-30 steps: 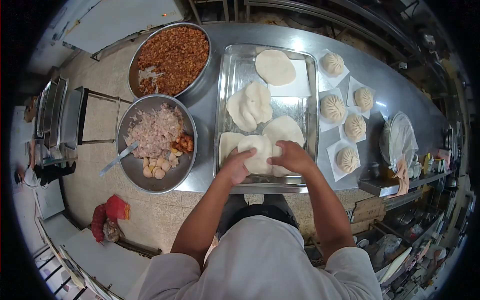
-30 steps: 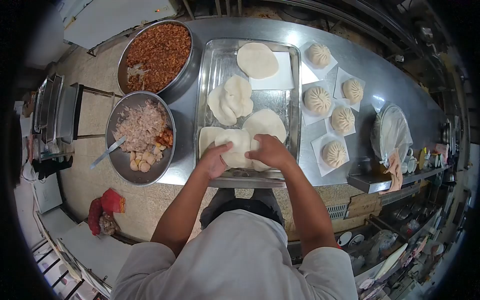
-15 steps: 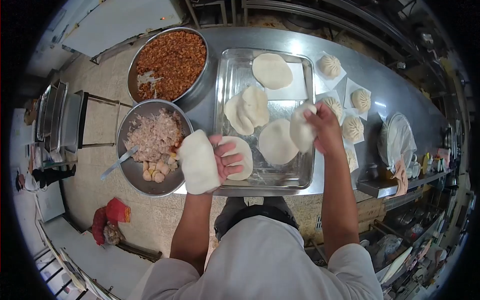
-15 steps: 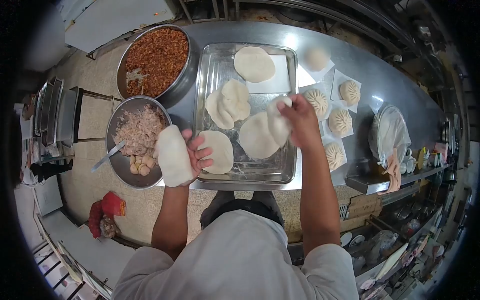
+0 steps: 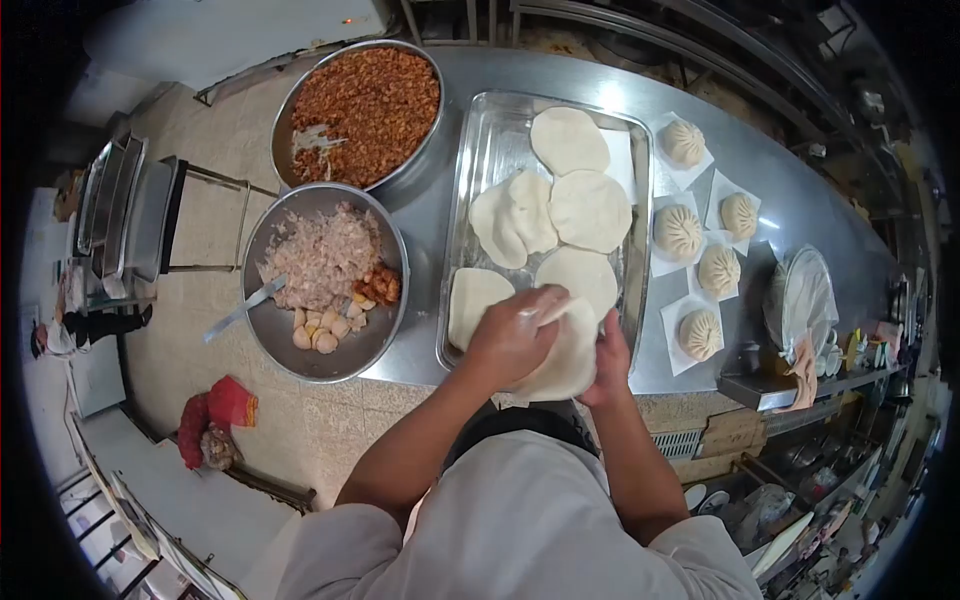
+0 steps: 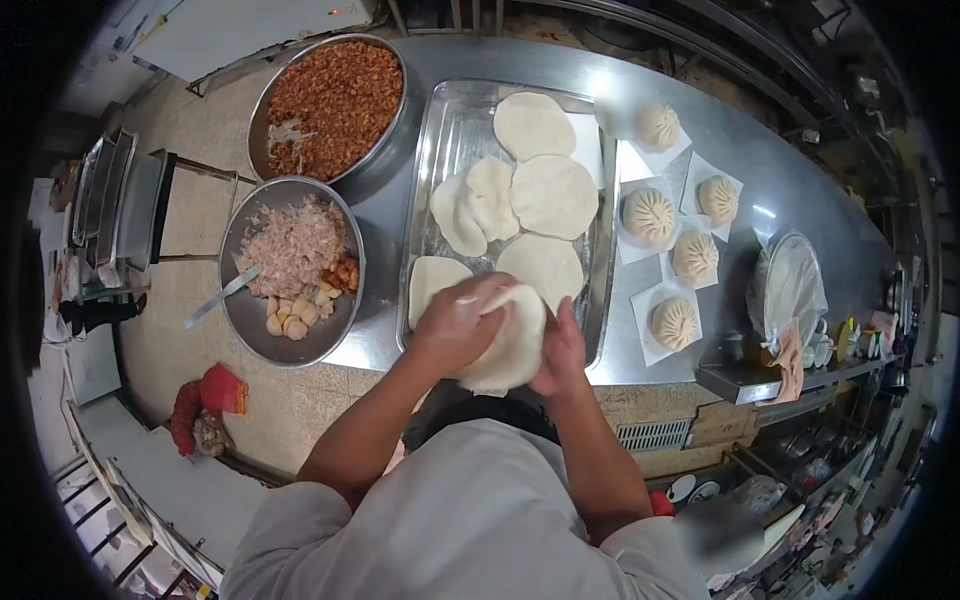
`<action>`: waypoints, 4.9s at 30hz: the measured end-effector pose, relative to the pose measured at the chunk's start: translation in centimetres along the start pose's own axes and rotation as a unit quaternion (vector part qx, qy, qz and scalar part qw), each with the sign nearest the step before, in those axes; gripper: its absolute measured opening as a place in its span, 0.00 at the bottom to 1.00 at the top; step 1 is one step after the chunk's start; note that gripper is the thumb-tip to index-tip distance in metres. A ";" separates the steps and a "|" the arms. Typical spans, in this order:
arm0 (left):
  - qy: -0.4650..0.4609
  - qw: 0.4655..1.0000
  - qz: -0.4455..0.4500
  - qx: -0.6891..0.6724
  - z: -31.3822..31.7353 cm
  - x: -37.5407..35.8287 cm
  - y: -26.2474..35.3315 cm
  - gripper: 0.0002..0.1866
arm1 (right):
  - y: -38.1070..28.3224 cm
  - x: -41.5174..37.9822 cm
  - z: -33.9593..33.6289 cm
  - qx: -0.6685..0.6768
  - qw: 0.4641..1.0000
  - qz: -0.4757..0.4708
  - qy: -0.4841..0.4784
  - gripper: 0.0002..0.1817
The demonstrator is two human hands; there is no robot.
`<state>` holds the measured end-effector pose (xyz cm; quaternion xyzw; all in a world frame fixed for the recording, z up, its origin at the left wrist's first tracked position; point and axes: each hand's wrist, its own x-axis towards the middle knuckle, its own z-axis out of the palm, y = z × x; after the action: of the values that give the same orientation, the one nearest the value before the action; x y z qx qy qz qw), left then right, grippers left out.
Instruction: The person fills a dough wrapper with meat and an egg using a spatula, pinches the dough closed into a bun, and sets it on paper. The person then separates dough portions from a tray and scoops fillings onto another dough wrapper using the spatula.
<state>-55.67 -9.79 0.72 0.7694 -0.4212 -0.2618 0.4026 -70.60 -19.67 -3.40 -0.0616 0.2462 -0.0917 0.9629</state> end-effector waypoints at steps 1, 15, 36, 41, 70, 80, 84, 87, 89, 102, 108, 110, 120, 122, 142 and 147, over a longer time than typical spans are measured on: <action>-0.080 0.996 -0.031 -0.027 0.9 0.8 -0.9 0.17 | -0.5 -0.1 -1.2 0.043 0.998 0.043 -0.034 0.44; -0.107 0.961 -0.199 0.161 -3.8 19.2 -9.1 0.47 | -6.9 -2.1 -2.5 -0.704 0.676 -0.041 0.216 0.15; 0.058 0.982 -0.062 -0.171 0.0 -7.7 0.3 0.36 | -4.4 8.1 -0.2 -0.139 0.988 -0.037 -0.059 0.32; 0.193 0.840 -0.060 -0.504 -5.5 -14.0 -0.2 0.55 | 0.3 4.7 6.2 -0.433 0.867 -0.170 -0.180 0.33; 0.718 0.281 0.142 -0.621 -13.8 -65.1 -15.4 0.48 | 71.5 -0.6 14.1 -0.325 0.485 0.784 -0.214 0.45; 0.818 0.198 0.327 -0.429 -23.4 -76.9 -12.9 0.54 | 90.6 -6.9 28.7 -0.327 0.338 0.752 -0.463 0.37; 0.835 0.195 0.373 -0.356 -22.9 -83.4 -13.3 0.56 | 97.3 -10.8 26.6 -0.285 0.299 0.829 -0.376 0.43; 0.857 0.178 0.328 -0.356 -20.7 -87.4 -15.6 0.55 | 101.3 -14.0 21.2 -0.319 0.267 0.855 -0.311 0.47; 0.856 0.145 0.340 -0.361 -18.9 -90.6 -16.8 0.54 | 104.2 -16.1 18.3 -0.333 0.254 0.870 -0.261 0.48; 0.868 0.125 0.384 -0.288 -11.3 -124.2 -11.0 0.51 | 124.3 -45.6 12.4 -0.324 0.190 0.875 -0.306 0.46; 0.850 0.098 0.464 -0.230 -6.9 -135.0 -10.5 0.59 | 132.6 -57.7 6.1 -0.446 0.119 0.772 -0.437 0.35; 0.864 0.046 0.456 -0.206 -4.7 -138.9 -11.5 0.64 | 135.7 -60.7 2.8 -0.458 0.093 0.660 -0.589 0.32; 0.912 -0.071 0.395 -0.086 2.5 -157.5 -6.6 0.62 | 147.2 -82.1 -3.8 -0.108 -0.003 0.364 -0.925 0.08; 0.914 -0.068 0.396 -0.056 3.5 -161.1 -5.1 0.61 | 149.1 -86.3 -4.7 -0.070 -0.011 0.358 -0.931 0.09; 0.901 0.060 0.418 -0.098 19.1 -195.5 4.6 0.48 | 174.1 -88.6 -24.7 -0.440 -0.393 -0.058 -0.805 0.16; 0.888 0.106 0.431 -0.120 21.9 -203.9 4.7 0.43 | 170.7 -81.9 -29.8 -0.590 -0.404 0.023 -0.699 0.17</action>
<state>-177.56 155.13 5.86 0.0844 0.0124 0.7784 0.6220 -130.70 161.60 -19.41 0.6013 0.7171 -0.2471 0.2515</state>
